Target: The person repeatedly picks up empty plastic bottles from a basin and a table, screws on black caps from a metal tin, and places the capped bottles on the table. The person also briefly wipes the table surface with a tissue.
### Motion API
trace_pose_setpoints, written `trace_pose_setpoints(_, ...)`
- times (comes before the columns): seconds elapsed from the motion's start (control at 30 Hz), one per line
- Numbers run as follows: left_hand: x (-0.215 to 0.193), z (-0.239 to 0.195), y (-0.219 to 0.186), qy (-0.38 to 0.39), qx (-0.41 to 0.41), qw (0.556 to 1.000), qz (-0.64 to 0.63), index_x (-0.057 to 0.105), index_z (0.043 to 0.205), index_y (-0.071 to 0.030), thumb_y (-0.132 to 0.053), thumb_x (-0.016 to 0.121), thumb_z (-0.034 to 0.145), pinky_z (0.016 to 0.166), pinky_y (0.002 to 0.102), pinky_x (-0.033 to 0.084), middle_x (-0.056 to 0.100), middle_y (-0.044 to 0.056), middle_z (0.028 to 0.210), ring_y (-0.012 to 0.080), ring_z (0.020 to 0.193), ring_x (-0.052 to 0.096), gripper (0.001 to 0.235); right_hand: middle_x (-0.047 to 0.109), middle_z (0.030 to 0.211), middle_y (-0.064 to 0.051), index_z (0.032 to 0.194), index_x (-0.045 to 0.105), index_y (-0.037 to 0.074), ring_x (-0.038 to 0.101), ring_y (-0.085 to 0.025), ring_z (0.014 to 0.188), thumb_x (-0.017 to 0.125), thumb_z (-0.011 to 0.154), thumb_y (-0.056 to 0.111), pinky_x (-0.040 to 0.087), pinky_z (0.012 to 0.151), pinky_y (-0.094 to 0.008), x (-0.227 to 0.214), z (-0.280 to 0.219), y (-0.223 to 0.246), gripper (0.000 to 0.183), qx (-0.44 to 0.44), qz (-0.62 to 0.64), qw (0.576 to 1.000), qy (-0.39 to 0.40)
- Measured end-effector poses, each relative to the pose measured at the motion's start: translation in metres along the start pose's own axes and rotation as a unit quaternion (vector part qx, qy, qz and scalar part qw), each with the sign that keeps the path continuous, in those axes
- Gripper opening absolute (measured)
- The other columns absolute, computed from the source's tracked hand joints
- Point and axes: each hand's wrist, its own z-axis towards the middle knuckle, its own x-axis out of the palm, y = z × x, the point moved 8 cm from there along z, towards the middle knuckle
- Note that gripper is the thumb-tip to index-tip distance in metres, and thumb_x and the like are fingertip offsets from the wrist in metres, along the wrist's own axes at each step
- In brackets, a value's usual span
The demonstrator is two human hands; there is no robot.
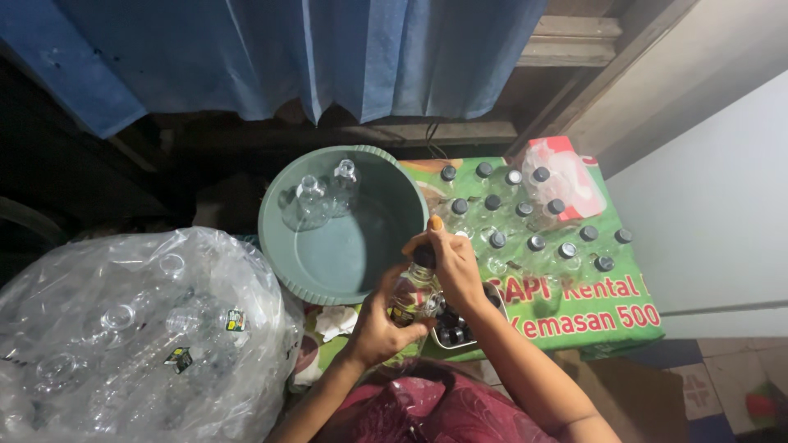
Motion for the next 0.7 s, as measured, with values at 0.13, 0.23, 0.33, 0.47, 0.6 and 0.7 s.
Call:
trace_pose_setpoints(0.13,0.001,0.000,-0.001,0.002,-0.020,0.999,0.027,0.043,0.147,-0.008,-0.004,0.086,0.069,0.094,0.032,0.056,0.064,0.010,0.120,0.0181,0.108,0.066,0.089,0.070,0.078,-0.003,0.083,0.075,-0.002,0.060,-0.010,0.073,0.050,0.108,0.027,0.049,0.069,-0.026,-0.003,-0.007,0.010,0.045,-0.023,-0.037,0.999,-0.027)
trace_pose_setpoints(0.23,0.002,-0.003,-0.005,0.005,0.002,0.999,0.054,0.039,0.151,-0.009,-0.004,0.087,0.067,0.090,0.032,0.055,0.062,0.008,0.124,0.0178,0.102,0.063,0.096,0.068,0.076,-0.005,0.084,0.076,0.000,0.061,-0.012,0.069,0.057,0.105,0.021,0.048,0.065,-0.026,-0.004,-0.013,0.021,0.035,-0.076,-0.095,0.991,-0.048)
trace_pose_setpoints(0.33,0.009,-0.001,0.001,0.006,0.019,0.998,0.053,0.041,0.146,-0.008,-0.003,0.088,0.065,0.090,0.032,0.054,0.063,0.007,0.120,0.0165,0.103,0.064,0.094,0.066,0.073,-0.008,0.084,0.076,0.001,0.061,-0.017,0.061,0.061,0.101,0.019,0.048,0.059,-0.030,-0.007,-0.023,0.025,0.029,-0.092,-0.194,0.974,-0.073)
trace_pose_setpoints(0.47,0.012,-0.001,0.022,0.009,-0.028,0.999,-0.018,0.047,0.142,-0.007,-0.004,0.087,0.073,0.087,0.031,0.056,0.064,0.007,0.113,0.0156,0.099,0.065,0.079,0.064,0.074,-0.013,0.084,0.072,0.003,0.064,-0.030,0.066,0.066,0.100,0.020,0.050,0.060,-0.040,0.004,-0.022,0.035,0.024,-0.162,-0.347,0.922,-0.061)
trace_pose_setpoints(0.6,0.010,-0.003,0.021,0.010,-0.003,0.999,0.031,0.045,0.138,-0.007,-0.004,0.087,0.074,0.083,0.030,0.056,0.066,0.006,0.110,0.0151,0.097,0.066,0.077,0.065,0.081,-0.014,0.084,0.065,0.004,0.067,-0.037,0.072,0.073,0.098,0.027,0.052,0.062,-0.047,0.013,-0.024,0.046,0.028,-0.168,-0.422,0.890,-0.034)
trace_pose_setpoints(0.7,0.009,-0.001,0.014,0.015,0.021,0.998,0.050,0.048,0.134,-0.006,-0.004,0.088,0.076,0.083,0.029,0.057,0.064,0.007,0.110,0.0161,0.096,0.066,0.070,0.068,0.089,-0.015,0.097,0.068,0.003,0.069,-0.036,0.077,0.079,0.088,0.029,0.055,0.067,-0.042,0.005,-0.031,0.052,0.030,-0.140,-0.330,0.933,0.020)
